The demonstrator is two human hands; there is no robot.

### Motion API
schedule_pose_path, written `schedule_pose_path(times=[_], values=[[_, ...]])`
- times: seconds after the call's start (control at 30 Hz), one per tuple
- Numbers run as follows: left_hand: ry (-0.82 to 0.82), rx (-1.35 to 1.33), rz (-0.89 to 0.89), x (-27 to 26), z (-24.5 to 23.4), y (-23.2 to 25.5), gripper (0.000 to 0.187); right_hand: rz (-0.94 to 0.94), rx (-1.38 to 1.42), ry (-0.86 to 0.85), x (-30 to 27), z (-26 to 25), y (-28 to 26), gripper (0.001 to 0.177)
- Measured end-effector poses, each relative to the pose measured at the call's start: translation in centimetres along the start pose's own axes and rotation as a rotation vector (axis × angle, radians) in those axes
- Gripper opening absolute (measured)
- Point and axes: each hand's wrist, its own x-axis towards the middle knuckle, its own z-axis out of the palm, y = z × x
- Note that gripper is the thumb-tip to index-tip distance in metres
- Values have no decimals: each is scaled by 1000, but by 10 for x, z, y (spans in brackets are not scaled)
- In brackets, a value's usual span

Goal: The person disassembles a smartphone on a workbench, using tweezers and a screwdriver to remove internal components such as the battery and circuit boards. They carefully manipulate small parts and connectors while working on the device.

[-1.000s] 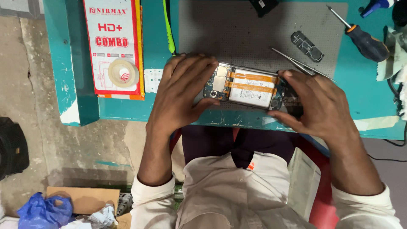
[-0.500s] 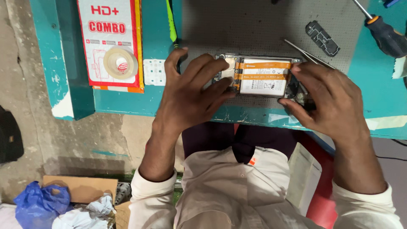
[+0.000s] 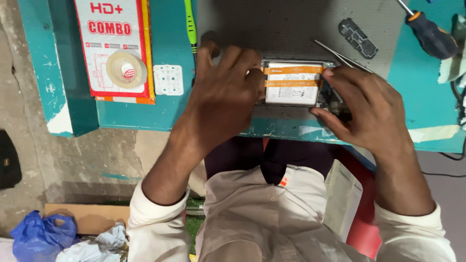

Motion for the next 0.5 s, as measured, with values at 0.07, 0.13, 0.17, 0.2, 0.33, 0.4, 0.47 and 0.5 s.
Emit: schedule_pose_path(times=[0.07,0.13,0.17,0.2,0.33,0.4,0.47,0.5], values=[[-52,-2,-3,5,-1,0,11,29,29,-22,-6,2,3,60],[-91,-23,-24,8,-3,1,9,48,45,-30,-11,1,5,60],[-103,-42,-45,9,-3,1,9,49,48,-27,-12,1,4,61],[-114,-61,-67,9,-4,1,10,51,50,-23,-12,1,4,62],[-80,-25,-40,8,-3,3,4,40,73,-7,-11,1,5,64],[-69,4,-26,6,-1,4,6,50,85,-11,-13,1,6,67],[-75,-4,-32,6,1,4,6,49,95,0,-14,1,7,70],[-78,-8,-34,6,1,3,6,49,99,5,-14,1,7,71]])
